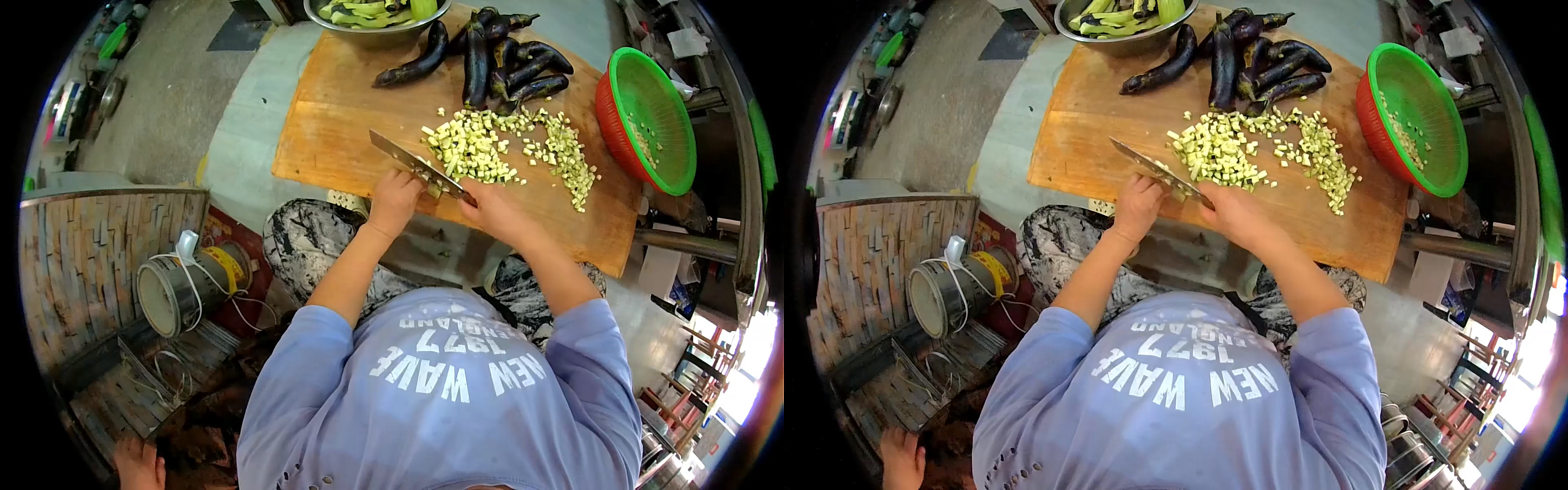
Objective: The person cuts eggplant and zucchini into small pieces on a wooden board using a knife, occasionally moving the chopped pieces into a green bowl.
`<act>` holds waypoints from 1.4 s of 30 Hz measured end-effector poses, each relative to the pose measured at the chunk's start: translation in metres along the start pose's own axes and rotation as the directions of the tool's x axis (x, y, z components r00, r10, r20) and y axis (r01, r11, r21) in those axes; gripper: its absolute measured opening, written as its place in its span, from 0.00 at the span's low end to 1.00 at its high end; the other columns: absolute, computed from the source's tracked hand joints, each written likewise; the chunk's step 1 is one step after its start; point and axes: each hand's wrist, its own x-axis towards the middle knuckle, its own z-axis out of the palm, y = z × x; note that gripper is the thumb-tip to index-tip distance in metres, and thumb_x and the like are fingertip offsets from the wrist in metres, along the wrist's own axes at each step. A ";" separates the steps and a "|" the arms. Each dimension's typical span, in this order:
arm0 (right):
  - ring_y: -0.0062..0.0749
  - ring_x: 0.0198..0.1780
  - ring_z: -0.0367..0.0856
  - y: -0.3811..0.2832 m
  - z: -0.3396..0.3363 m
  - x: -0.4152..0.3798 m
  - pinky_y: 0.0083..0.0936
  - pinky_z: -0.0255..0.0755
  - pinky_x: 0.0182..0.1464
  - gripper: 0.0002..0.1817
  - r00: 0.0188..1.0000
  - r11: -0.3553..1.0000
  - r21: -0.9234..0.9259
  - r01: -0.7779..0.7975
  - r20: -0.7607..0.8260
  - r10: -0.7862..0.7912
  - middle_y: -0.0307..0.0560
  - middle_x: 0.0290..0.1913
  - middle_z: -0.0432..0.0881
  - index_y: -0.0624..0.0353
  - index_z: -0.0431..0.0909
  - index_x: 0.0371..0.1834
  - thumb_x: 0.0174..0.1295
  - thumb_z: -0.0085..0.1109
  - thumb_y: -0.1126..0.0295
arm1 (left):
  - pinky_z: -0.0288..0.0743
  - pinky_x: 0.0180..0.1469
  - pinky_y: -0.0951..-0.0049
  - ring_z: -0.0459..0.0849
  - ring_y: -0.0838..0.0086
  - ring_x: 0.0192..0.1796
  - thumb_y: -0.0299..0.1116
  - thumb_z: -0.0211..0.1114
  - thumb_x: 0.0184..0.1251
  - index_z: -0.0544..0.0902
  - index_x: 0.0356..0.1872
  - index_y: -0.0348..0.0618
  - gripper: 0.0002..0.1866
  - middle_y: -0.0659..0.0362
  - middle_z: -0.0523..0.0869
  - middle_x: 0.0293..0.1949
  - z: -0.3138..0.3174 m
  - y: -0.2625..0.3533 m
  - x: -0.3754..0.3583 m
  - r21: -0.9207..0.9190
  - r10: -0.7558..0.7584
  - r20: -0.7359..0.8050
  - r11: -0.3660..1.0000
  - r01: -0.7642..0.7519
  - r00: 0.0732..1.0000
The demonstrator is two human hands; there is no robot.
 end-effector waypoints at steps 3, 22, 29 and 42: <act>0.56 0.31 0.78 0.001 0.003 0.000 0.43 0.70 0.34 0.08 0.999 1.000 0.031 0.005 -0.041 -0.004 0.58 0.28 0.79 0.62 0.72 0.38 0.63 0.56 0.68 | 0.74 0.39 0.64 0.77 0.60 0.35 0.24 0.68 0.48 0.81 0.27 0.44 0.05 0.57 0.79 0.29 -0.001 0.002 -0.001 -0.002 -0.010 0.001 1.000 0.010 1.000; 0.46 0.29 0.78 -0.002 -0.004 -0.029 0.37 0.71 0.32 0.09 0.963 0.996 0.091 0.019 -0.269 0.006 0.54 0.27 0.78 0.60 0.76 0.43 0.61 0.59 0.71 | 0.77 0.47 0.63 0.80 0.60 0.46 0.22 0.66 0.54 0.80 0.44 0.40 0.14 0.50 0.78 0.43 -0.014 0.006 0.015 -0.127 -0.159 0.231 0.973 0.191 0.960; 0.45 0.29 0.81 -0.018 0.012 -0.047 0.38 0.74 0.30 0.16 0.881 0.970 -0.041 0.239 -0.411 -0.235 0.51 0.26 0.78 0.54 0.76 0.52 0.59 0.61 0.72 | 0.73 0.59 0.63 0.79 0.62 0.58 0.26 0.57 0.64 0.76 0.56 0.35 0.19 0.51 0.81 0.55 -0.023 0.013 0.039 -0.811 -0.527 0.570 -0.242 0.532 0.630; 0.19 0.17 0.70 0.001 -0.001 -0.036 0.20 0.67 0.18 0.04 0.888 0.487 0.873 0.001 -0.225 0.401 0.37 0.21 0.73 0.59 0.72 0.37 0.67 0.56 0.72 | 0.78 0.46 0.66 0.84 0.68 0.43 0.31 0.60 0.72 0.78 0.58 0.37 0.17 0.58 0.85 0.45 -0.002 0.003 0.051 -0.655 -0.492 0.690 -0.113 0.747 0.531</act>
